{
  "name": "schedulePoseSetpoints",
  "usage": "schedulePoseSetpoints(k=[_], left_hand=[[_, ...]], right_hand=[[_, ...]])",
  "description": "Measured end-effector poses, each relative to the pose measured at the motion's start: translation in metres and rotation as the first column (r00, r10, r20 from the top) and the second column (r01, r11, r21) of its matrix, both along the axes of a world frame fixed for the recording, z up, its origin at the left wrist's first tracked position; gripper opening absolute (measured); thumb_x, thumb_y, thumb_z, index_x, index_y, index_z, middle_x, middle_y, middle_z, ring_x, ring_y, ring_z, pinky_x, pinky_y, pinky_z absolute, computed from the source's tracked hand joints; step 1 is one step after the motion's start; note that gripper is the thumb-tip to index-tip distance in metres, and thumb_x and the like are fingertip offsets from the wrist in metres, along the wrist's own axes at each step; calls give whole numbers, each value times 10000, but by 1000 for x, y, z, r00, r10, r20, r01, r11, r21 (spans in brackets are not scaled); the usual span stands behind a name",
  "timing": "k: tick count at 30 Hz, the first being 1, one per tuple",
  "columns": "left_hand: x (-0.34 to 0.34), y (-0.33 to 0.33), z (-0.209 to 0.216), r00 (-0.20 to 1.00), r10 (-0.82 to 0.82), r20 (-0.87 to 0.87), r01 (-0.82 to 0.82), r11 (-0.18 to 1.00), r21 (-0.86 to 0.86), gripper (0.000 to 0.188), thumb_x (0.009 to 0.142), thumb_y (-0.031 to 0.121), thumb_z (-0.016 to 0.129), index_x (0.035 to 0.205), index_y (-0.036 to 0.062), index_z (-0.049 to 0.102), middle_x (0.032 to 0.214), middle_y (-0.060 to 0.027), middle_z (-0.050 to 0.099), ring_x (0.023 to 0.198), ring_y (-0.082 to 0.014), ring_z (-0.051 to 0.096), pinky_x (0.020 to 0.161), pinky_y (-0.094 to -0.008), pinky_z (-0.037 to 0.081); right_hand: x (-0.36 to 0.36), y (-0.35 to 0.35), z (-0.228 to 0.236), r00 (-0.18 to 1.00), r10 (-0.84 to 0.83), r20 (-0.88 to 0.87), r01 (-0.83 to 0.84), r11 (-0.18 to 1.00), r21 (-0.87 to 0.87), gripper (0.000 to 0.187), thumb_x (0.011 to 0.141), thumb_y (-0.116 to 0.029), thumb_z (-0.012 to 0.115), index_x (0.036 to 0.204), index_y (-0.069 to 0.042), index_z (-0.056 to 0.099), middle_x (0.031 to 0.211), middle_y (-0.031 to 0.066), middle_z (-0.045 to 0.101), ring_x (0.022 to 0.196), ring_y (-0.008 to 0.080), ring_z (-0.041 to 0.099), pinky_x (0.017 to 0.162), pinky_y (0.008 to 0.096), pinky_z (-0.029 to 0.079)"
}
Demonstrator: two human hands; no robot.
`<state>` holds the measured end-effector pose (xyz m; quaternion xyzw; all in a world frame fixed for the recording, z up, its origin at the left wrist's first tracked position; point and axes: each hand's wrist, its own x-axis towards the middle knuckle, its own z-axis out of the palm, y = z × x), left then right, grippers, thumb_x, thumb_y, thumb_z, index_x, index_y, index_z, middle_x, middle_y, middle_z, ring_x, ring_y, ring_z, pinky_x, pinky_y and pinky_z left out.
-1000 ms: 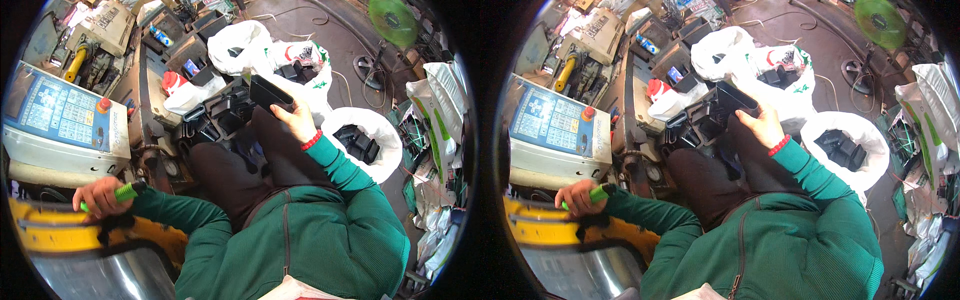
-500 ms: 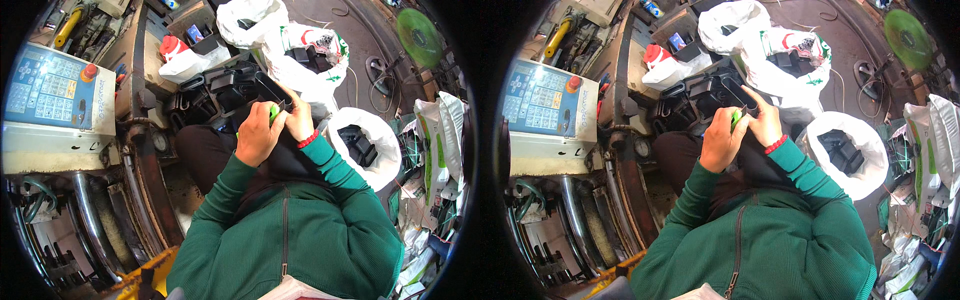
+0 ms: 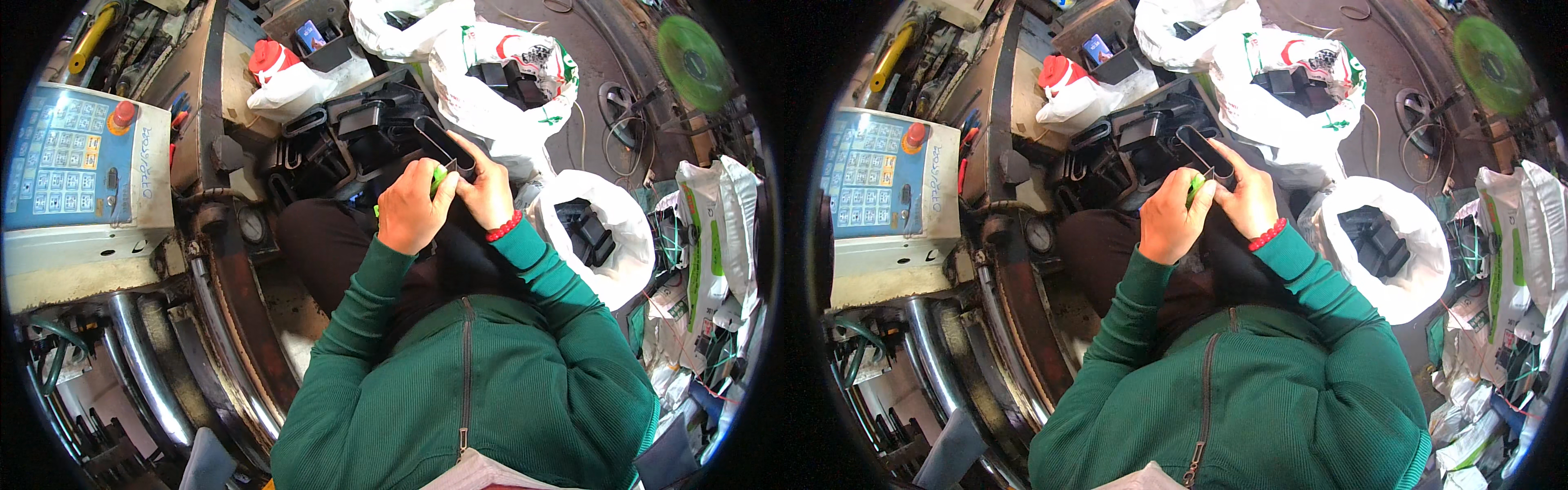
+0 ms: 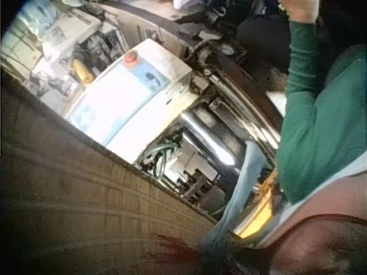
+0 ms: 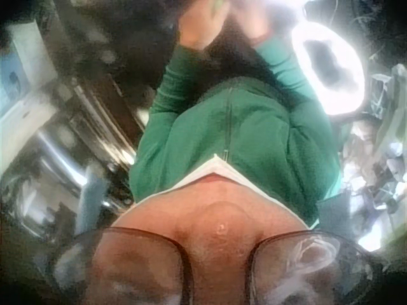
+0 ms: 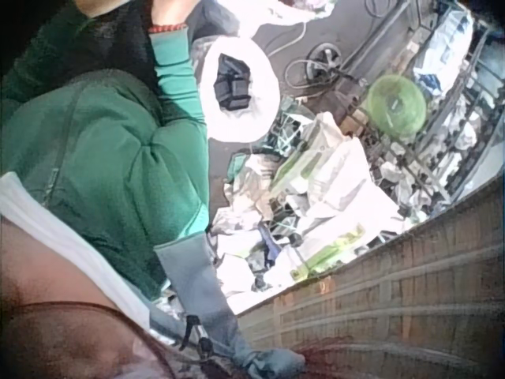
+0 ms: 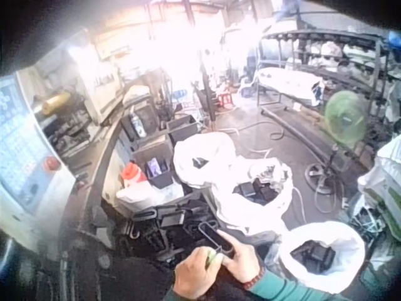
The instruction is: The person repeatedly picks up black plastic parts, wipes them with a green cloth, and places them into a white sack. The person also handles a gray plastic tray and wipes it before setting it aside.
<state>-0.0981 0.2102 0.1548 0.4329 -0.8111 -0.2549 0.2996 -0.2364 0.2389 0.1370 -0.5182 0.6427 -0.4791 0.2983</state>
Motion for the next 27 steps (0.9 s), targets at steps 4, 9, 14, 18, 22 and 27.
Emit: schedulePoseSetpoints(k=[4, 9, 14, 18, 22, 27], left_hand=[[-1, -12, -8, 999, 19, -40, -19, 1000, -6, 199, 877, 248, 589, 863, 61, 523, 796, -110, 577, 677, -328, 580, 574, -383, 446], [7, -43, -22, 995, 87, -46, -84, 995, 59, 230, 882, 299, 579, 888, 70, 562, 787, -131, 595, 730, -336, 589, 615, -393, 450], [31, -88, -41, 941, 303, 153, -319, 943, 91, 384, 886, 435, 485, 956, 70, 580, 956, -182, 613, 882, -406, 569, 746, -475, 441], [75, -108, -28, 916, 398, 43, -397, 890, 225, 448, 883, 483, 506, 949, 47, 589, 869, -209, 629, 839, -355, 608, 743, -409, 452], [94, -98, 87, 933, 359, 23, -360, 931, 57, 416, 866, 428, 562, 1000, 34, 581, 808, -204, 623, 797, -329, 611, 688, -418, 463], [144, -72, 234, 852, 521, 58, -393, 708, -587, 340, 854, 400, 564, 888, 62, 572, 713, -163, 582, 660, -350, 587, 595, -442, 477]], right_hand=[[0, -4, -4, 1000, -13, 20, 12, 999, 48, 582, 709, -50, 677, 1263, -151, 531, 882, 175, 649, 513, 110, 482, 528, 280, 428], [0, -4, -13, 987, 33, 160, -16, 995, -103, 494, 758, -75, 665, 1237, -87, 544, 970, 128, 671, 856, 148, 646, 798, 272, 476], [-22, 2, -9, 937, 147, 317, -134, 989, -63, 463, 776, -61, 666, 1223, -36, 548, 1105, 111, 631, 1025, 136, 557, 914, 281, 415], [-69, -14, -12, 837, 39, 546, -24, 999, -34, 461, 773, -86, 682, 1210, -23, 551, 1184, 115, 576, 1129, 199, 501, 984, 320, 364], [-156, -112, -75, 978, -145, 150, 171, 969, -178, 510, 789, -146, 692, 1254, -45, 509, 1119, 91, 568, 942, 164, 544, 776, 292, 471], [-156, -168, -80, 976, 98, -194, -124, 984, -130, 604, 825, -201, 662, 1330, 0, 400, 1321, 165, 432, 1208, 253, 397, 999, 353, 311]])
